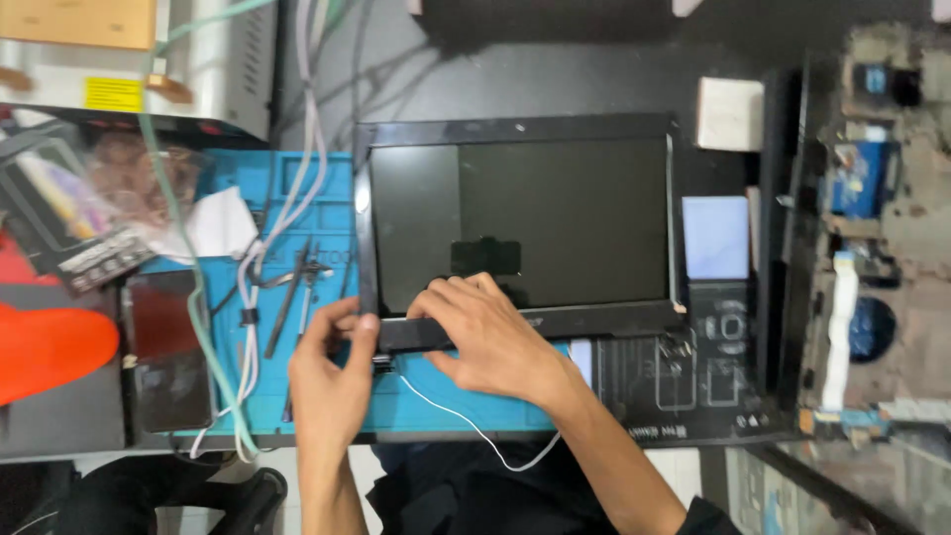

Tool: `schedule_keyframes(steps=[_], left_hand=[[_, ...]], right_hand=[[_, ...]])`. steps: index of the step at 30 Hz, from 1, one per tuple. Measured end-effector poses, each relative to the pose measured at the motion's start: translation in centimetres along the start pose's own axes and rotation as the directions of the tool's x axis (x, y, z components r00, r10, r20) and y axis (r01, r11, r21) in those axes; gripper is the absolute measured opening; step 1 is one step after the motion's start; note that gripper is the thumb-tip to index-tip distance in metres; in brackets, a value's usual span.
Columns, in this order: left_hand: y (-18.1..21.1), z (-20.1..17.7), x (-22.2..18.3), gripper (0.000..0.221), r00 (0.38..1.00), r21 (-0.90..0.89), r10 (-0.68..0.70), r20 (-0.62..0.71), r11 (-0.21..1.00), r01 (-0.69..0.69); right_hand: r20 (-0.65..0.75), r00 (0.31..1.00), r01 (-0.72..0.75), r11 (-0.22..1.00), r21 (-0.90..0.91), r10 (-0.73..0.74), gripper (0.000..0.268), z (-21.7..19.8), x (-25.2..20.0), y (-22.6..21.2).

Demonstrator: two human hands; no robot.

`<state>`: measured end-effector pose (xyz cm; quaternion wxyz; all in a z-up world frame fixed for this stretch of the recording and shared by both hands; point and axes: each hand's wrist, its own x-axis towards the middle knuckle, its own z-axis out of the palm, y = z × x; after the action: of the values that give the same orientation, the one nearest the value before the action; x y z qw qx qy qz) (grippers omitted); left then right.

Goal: The person disassembles a laptop by removing the screen bezel, internal components, and cables.

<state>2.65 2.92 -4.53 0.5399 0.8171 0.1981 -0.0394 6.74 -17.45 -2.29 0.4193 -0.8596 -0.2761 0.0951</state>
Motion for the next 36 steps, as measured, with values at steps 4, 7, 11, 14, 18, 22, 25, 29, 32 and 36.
schedule_keyframes(steps=[4, 7, 11, 14, 18, 22, 25, 29, 32, 36], left_hand=[[-0.2, -0.5, 0.1, 0.030, 0.995, 0.050, 0.096, 0.006, 0.994, -0.096], [1.3, -0.5, -0.2, 0.029, 0.998, 0.016, 0.058, -0.015, 0.998, -0.058], [2.4, -0.2, 0.1, 0.036, 0.997, -0.104, 0.008, 0.073, 0.995, -0.001], [2.2, 0.0, 1.0, 0.041, 0.991, -0.165, 0.034, 0.127, 0.986, -0.012], [2.3, 0.7, 3.3, 0.042, 0.986, -0.103, 0.009, 0.166, 0.995, 0.008], [5.6, 1.7, 6.1, 0.046, 0.989, 0.096, -0.039, 0.142, 0.995, 0.025], [6.5, 2.1, 8.3, 0.046, 0.983, 0.093, 0.030, 0.179, 0.995, -0.047], [8.4, 3.0, 10.0, 0.048, 0.990, 0.207, -0.035, 0.137, 0.978, 0.006], [8.2, 3.2, 10.3, 0.043, 0.992, 0.228, -0.031, 0.123, 0.974, 0.002], [7.1, 3.6, 10.9, 0.041, 0.994, 0.064, -0.015, 0.107, 0.998, 0.008]], right_hand=[[-0.024, 0.996, -0.087, 0.994, -0.067, 0.085, 0.038, -3.1, -3.4, 0.2], [-0.076, 0.980, -0.193, 0.968, -0.159, 0.183, 0.039, -5.5, -5.9, 0.4], [-0.258, 0.948, -0.233, 0.957, -0.170, 0.185, 0.046, -7.4, -9.5, 1.9], [-0.443, 0.854, -0.352, 0.930, -0.108, 0.272, 0.041, -8.2, -10.6, 3.8], [-0.676, 0.659, -0.552, 0.822, -0.138, 0.329, 0.045, -8.8, -11.0, 8.4], [-0.672, 0.629, -0.619, 0.774, -0.130, 0.391, 0.046, -10.0, -9.5, 10.3], [-0.671, 0.581, -0.677, 0.731, -0.084, 0.460, 0.041, -10.6, -8.3, 10.8], [-0.689, 0.556, -0.684, 0.727, -0.063, 0.464, 0.040, -11.1, -7.3, 12.9], [-0.679, 0.545, -0.672, 0.741, -0.003, 0.492, 0.037, -12.1, -6.9, 14.9], [-0.654, 0.513, -0.625, 0.764, 0.159, 0.556, 0.028, -13.1, -6.7, 16.8]])
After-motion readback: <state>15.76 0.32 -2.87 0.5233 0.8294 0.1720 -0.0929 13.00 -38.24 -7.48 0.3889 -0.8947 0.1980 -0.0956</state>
